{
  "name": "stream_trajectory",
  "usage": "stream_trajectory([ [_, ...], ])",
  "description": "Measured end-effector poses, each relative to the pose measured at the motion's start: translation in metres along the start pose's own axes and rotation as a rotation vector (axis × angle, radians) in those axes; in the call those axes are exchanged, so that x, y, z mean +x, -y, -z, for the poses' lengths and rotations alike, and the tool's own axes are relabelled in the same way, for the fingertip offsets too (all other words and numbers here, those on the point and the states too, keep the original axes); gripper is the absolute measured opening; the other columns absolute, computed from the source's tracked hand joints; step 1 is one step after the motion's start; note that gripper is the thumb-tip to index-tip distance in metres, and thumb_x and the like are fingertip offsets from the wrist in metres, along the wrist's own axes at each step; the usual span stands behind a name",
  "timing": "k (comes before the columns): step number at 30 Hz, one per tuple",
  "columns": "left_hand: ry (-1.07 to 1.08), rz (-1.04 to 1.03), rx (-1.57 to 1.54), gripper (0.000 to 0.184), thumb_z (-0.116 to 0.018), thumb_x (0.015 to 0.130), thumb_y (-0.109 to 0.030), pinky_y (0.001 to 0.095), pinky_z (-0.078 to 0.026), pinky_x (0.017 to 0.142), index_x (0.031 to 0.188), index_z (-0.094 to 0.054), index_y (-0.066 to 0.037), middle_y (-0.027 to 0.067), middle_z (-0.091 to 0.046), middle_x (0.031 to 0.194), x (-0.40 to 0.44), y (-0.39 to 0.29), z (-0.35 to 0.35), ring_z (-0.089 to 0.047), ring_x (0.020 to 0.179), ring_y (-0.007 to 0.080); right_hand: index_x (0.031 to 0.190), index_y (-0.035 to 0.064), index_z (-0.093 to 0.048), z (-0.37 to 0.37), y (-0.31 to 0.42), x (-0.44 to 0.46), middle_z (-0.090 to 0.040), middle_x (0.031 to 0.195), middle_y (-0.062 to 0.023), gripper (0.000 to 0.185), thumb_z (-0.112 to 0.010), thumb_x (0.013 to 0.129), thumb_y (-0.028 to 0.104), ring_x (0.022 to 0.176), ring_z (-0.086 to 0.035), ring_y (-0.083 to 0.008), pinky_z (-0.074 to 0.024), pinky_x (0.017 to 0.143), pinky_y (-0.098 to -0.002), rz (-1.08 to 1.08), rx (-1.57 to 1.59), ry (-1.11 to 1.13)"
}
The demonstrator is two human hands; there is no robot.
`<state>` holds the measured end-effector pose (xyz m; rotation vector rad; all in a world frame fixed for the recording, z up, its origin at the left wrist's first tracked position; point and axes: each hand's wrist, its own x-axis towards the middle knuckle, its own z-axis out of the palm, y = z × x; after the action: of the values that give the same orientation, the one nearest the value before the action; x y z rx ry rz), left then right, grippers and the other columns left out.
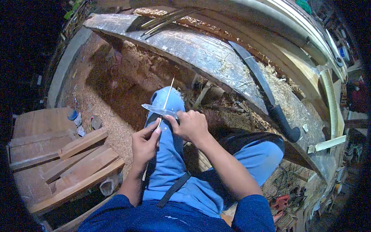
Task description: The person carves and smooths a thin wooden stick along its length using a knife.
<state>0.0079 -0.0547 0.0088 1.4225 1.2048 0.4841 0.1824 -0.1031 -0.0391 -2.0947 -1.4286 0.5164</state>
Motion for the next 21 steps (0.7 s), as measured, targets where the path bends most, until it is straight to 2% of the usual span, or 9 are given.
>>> stream_trajectory([
  [6, 0.024, 0.055, 0.037, 0.032, -0.068, 0.095, -0.009, 0.0203, -0.038, 0.049, 0.127, -0.068, -0.004, -0.0041, -0.059, 0.068, -0.040, 0.012, 0.022, -0.048, 0.054, 0.0028, 0.074, 0.0024, -0.072, 0.001, -0.006, 0.006, -0.065, 0.066, -0.0266, 0.063, -0.054, 0.094, 0.059, 0.065, -0.069, -0.0435, -0.0566, 0.062, -0.0519, -0.077, 0.018, -0.004],
  [9, 0.032, 0.102, 0.045, 0.031, -0.068, 0.094, -0.006, 0.0205, -0.040, 0.051, 0.124, -0.069, -0.002, -0.0027, -0.062, 0.069, -0.067, 0.015, 0.041, -0.050, 0.054, 0.0033, 0.078, 0.0049, -0.074, 0.007, -0.006, 0.007, -0.065, 0.067, -0.0259, 0.052, -0.057, 0.095, 0.051, 0.068, -0.068, -0.0430, -0.0552, 0.064, -0.0514, -0.136, 0.028, -0.003],
  [13, 0.032, 0.112, 0.057, 0.030, -0.067, 0.093, -0.004, 0.0206, -0.041, 0.051, 0.123, -0.069, -0.001, -0.0014, -0.063, 0.069, -0.084, 0.014, 0.052, -0.052, 0.055, 0.0039, 0.080, 0.0055, -0.075, 0.005, -0.009, 0.004, -0.065, 0.067, -0.0256, 0.051, -0.057, 0.095, 0.051, 0.068, -0.068, -0.0431, -0.0552, 0.064, -0.0514, -0.137, 0.003, -0.032],
  [14, 0.035, 0.109, 0.044, 0.031, -0.067, 0.094, -0.004, 0.0207, -0.041, 0.051, 0.124, -0.069, -0.001, -0.0014, -0.063, 0.069, -0.084, 0.016, 0.053, -0.053, 0.055, 0.0041, 0.077, 0.0041, -0.074, 0.003, -0.009, 0.003, -0.065, 0.067, -0.0259, 0.056, -0.055, 0.095, 0.054, 0.067, -0.068, -0.0430, -0.0562, 0.064, -0.0512, -0.131, 0.027, -0.040],
  [15, 0.033, 0.102, 0.047, 0.031, -0.067, 0.094, -0.004, 0.0207, -0.041, 0.051, 0.124, -0.069, -0.001, -0.0014, -0.063, 0.069, -0.077, 0.015, 0.048, -0.053, 0.055, 0.0041, 0.074, 0.0026, -0.072, 0.002, -0.007, 0.001, -0.066, 0.067, -0.0261, 0.062, -0.054, 0.094, 0.058, 0.066, -0.069, -0.0428, -0.0571, 0.063, -0.0510, -0.124, 0.052, -0.048],
  [17, 0.047, 0.053, 0.099, 0.033, -0.065, 0.095, -0.006, 0.0212, -0.042, 0.051, 0.127, -0.067, -0.002, -0.0014, -0.062, 0.068, -0.043, 0.000, 0.024, -0.053, 0.055, 0.0044, 0.074, 0.0029, -0.072, 0.006, 0.000, -0.002, -0.066, 0.067, -0.0260, 0.061, -0.054, 0.094, 0.057, 0.066, -0.069, -0.0429, -0.0571, 0.064, -0.0512, -0.097, 0.061, -0.054],
  [21, 0.055, -0.058, 0.078, 0.029, -0.065, 0.096, -0.010, 0.0218, -0.041, 0.050, 0.123, -0.069, -0.001, -0.0020, -0.061, 0.067, 0.021, -0.013, -0.010, -0.052, 0.055, 0.0036, 0.073, 0.0029, -0.072, 0.006, 0.003, -0.007, -0.066, 0.067, -0.0260, 0.059, -0.055, 0.095, 0.055, 0.067, -0.069, -0.0436, -0.0567, 0.064, -0.0520, -0.070, 0.061, -0.011],
])
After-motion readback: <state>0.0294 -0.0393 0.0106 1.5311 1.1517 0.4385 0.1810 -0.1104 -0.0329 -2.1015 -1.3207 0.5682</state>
